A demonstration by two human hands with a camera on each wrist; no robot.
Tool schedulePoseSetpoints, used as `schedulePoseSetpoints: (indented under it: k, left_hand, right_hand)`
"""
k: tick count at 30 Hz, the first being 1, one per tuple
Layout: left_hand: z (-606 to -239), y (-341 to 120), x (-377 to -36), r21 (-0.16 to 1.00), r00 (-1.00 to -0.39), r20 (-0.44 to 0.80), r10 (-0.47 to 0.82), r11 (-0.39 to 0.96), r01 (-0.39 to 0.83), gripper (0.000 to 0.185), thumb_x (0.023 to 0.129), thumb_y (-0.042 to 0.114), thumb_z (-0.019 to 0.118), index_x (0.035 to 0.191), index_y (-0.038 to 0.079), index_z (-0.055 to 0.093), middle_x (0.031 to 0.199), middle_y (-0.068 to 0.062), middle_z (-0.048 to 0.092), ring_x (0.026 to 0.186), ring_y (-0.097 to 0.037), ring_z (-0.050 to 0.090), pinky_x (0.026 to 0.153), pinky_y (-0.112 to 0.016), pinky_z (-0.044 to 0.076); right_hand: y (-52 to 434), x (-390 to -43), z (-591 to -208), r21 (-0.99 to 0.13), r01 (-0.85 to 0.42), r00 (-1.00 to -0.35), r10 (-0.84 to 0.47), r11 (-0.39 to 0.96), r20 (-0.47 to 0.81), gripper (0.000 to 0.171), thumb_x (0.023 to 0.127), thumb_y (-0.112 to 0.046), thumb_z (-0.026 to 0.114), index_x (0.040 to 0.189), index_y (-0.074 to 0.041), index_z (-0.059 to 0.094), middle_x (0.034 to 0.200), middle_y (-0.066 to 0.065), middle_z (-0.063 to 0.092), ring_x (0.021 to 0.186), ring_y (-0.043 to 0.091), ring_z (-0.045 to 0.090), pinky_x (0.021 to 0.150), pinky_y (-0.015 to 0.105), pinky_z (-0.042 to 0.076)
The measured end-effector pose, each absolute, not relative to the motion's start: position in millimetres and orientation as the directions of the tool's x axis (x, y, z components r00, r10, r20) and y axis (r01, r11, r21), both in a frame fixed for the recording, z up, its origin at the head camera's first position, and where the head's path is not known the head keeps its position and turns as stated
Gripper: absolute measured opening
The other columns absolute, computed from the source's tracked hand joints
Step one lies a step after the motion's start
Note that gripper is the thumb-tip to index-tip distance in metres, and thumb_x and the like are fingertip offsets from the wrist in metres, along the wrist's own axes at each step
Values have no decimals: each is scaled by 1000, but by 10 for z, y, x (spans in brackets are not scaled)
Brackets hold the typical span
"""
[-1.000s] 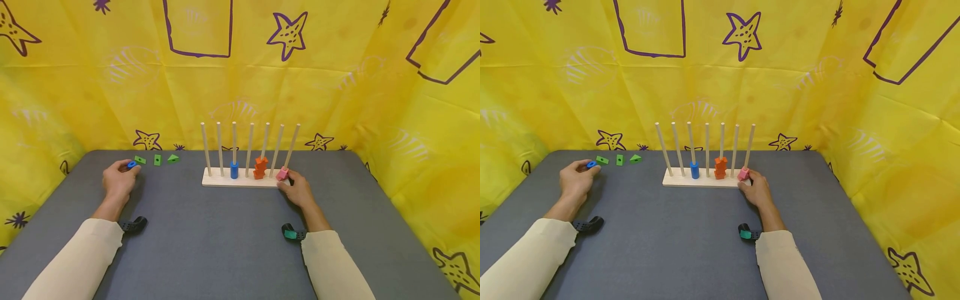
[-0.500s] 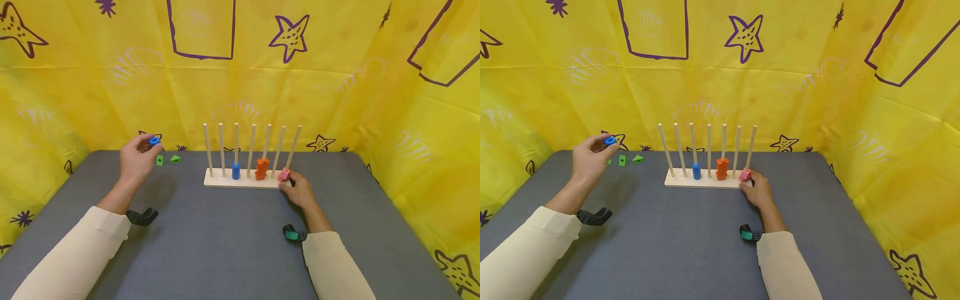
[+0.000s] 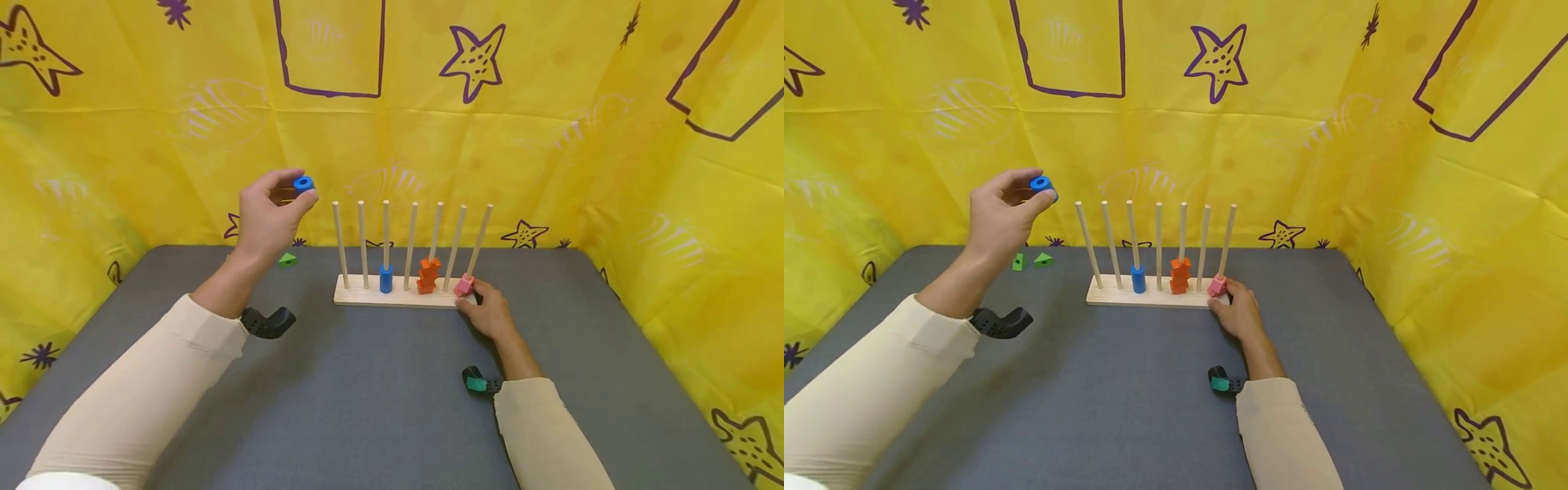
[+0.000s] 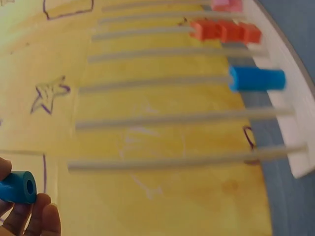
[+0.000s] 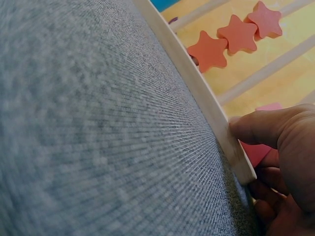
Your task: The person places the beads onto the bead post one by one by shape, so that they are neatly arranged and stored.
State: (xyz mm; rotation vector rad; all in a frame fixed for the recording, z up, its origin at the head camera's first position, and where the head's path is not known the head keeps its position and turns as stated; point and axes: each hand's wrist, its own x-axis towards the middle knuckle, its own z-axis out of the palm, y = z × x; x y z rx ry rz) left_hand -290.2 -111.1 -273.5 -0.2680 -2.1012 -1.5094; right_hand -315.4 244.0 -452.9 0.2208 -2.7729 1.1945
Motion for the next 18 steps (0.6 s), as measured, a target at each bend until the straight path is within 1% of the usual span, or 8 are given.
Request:
schedulePoseSetpoints:
  k: [5, 9, 13, 18]
  left_hand:
    - [-2637, -856, -2966, 817, -841, 535, -80, 300, 492, 38, 89, 10, 70, 123, -3, 61, 109, -13, 62, 95, -24, 61, 83, -27, 52]
    - [-2616, -691, -3033, 825, -849, 526, -47, 270, 496, 36, 88, 7, 70, 122, -4, 61, 107, -14, 62, 93, -25, 62, 82, -27, 52]
    - [-2618, -583, -3098, 830, -855, 517, -39, 266, 490, 35, 88, 5, 70, 121, -4, 62, 106, -14, 62, 90, -25, 62, 80, -28, 53]
    - [-2659, -461, -3175, 838, -872, 488, -19, 289, 463, 35, 89, 6, 69, 122, -4, 61, 105, -14, 62, 92, -25, 61, 81, -28, 52]
  right_hand:
    - [2442, -3162, -4532, -708, -174, -984, -87, 685, 158, 53, 87, -15, 69, 133, 5, 53, 135, 29, 48, 125, 45, 43, 105, 55, 30]
    - [2440, -3159, -4523, -709, -169, -985, -84, 685, 154, 53, 87, -14, 69, 133, 5, 53, 135, 28, 48, 125, 44, 43, 105, 54, 30]
    - [2426, -3155, -4517, -710, -174, -984, -91, 683, 154, 53, 87, -16, 69, 133, 5, 54, 135, 28, 48, 125, 45, 43, 105, 54, 30]
    - [2427, -3139, -4510, -716, -157, -987, -78, 680, 143, 52, 86, -15, 68, 132, 4, 55, 135, 28, 49, 124, 44, 43, 104, 55, 30]
